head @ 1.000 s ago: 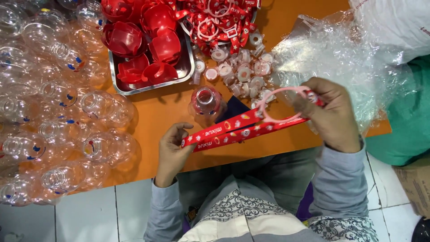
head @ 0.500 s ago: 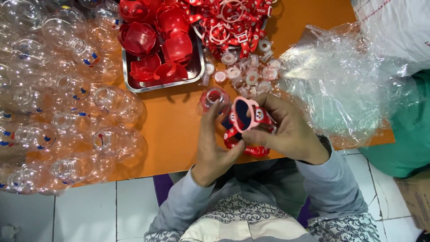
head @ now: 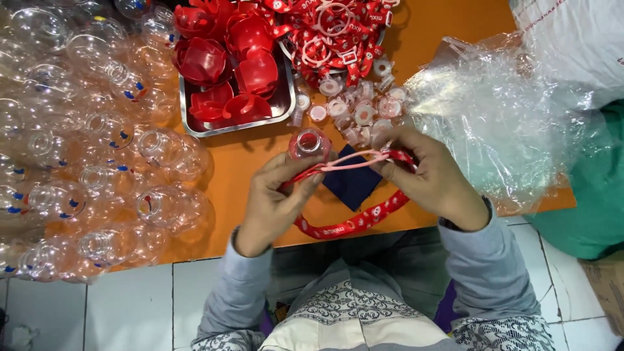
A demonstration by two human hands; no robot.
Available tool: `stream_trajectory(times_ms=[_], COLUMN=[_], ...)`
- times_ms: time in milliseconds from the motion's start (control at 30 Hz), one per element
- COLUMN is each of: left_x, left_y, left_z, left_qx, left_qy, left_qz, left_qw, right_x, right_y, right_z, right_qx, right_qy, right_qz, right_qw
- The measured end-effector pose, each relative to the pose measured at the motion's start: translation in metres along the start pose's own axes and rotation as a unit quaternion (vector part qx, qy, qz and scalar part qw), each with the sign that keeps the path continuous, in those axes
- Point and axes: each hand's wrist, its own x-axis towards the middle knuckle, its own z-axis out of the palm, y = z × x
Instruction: Assembling decorative plastic bottles by attaching a red lanyard to the neck and placing the finished product into a clear plastic bag.
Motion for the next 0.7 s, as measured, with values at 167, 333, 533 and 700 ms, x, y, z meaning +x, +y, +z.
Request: stream_trajectory(times_ms=[167, 333, 533, 700], left_x=[-0.001, 0.004, 0.013, 0.021], left_y=[-0.028, -0.037, -0.033, -0.047], left_z=[-0.03, -0.035, -0.041, -0.05], left_qx=[-0.027, -0.054, -0.095, -0.068], left_qy=[-0.082, -0.121, -0.142, -0.139], left_qz=[-0.036, -0.052, -0.077, -0.068], left_qw=[0.996, 0.99, 0.982, 0.986], right_x=[0.015, 0.023, 0.04, 0.057], right_y=[0.016, 0.041, 0.072, 0.068], right_z=[-0.002, 0.001, 0.0, 0.007], right_qx=[0.075, 0.169, 0.279, 0.335], right_qy=[-0.11, -0.176, -0.233, -0.274], right_qz=[-0.043, -0.006, 0.025, 0.029], right_qw=[0.99, 0.97, 0.931, 0.901])
